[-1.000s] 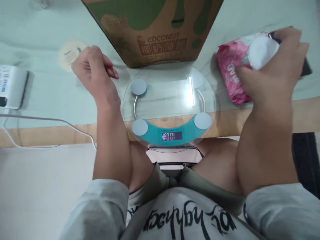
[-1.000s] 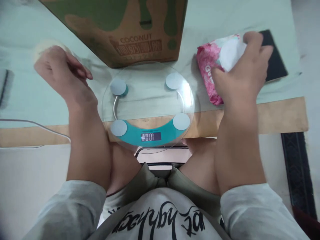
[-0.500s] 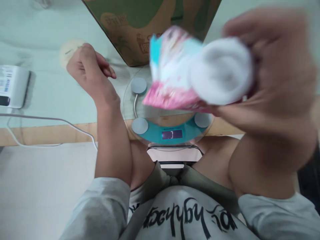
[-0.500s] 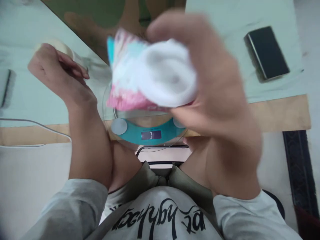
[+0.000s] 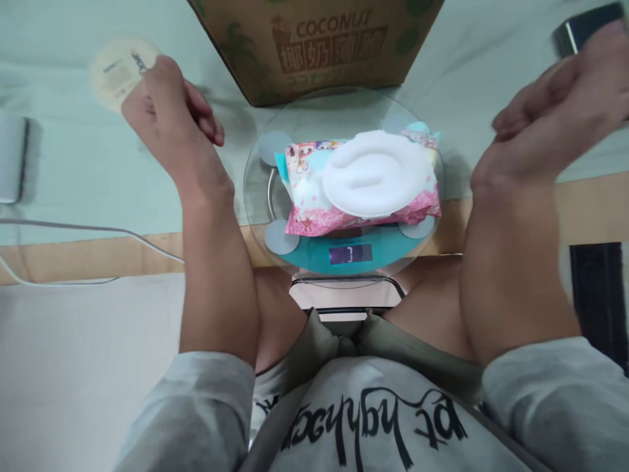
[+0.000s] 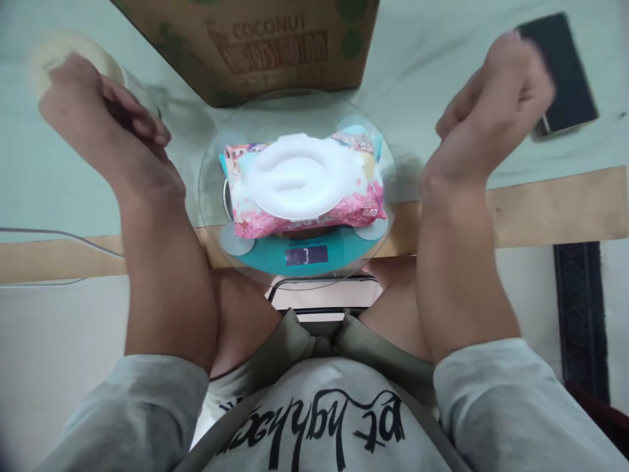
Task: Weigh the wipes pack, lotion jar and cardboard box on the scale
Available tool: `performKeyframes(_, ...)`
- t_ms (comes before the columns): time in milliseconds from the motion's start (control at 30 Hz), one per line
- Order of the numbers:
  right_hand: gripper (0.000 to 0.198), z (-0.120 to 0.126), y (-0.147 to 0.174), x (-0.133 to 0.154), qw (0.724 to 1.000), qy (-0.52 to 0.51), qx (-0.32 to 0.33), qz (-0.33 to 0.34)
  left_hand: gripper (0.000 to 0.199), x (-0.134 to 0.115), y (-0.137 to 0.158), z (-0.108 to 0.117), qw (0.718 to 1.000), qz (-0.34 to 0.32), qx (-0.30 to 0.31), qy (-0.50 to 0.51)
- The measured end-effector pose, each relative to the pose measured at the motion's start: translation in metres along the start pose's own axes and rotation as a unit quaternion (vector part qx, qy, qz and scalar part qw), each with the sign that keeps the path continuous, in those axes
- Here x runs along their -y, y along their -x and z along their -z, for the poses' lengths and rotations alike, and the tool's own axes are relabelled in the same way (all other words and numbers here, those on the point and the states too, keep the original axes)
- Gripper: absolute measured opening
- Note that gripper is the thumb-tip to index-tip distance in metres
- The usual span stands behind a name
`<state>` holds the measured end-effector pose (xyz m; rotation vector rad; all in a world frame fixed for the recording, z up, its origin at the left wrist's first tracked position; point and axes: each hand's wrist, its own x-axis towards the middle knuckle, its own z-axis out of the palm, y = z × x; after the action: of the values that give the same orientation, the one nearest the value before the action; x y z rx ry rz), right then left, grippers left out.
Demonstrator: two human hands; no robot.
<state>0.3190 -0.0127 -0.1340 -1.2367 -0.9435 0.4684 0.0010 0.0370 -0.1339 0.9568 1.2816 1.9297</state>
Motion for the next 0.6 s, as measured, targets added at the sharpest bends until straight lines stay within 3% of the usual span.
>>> performKeyframes(67,0.036,-0.003,-0.009,-0.030,0.998,0.006,-0.048,-0.046,0.058,-0.002,0.000,-0.003,1.000,0.020,-0.006,-0.013)
performKeyframes(200,0.026,-0.008,-0.017,-0.065,0.993,0.030,-0.098,-0.059,0.047,0.001,0.000,-0.005,0.997,0.054,-0.031,-0.055)
performKeyframes(433,0.038,-0.013,-0.010,-0.065,0.995,0.058,-0.083,-0.012,0.043,0.014,-0.005,0.004,0.980,0.141,-0.013,-0.138)
performKeyframes(600,0.043,-0.017,-0.015,-0.062,0.994,0.064,-0.089,-0.027,0.042,0.012,-0.003,0.000,0.981,0.127,-0.009,-0.148)
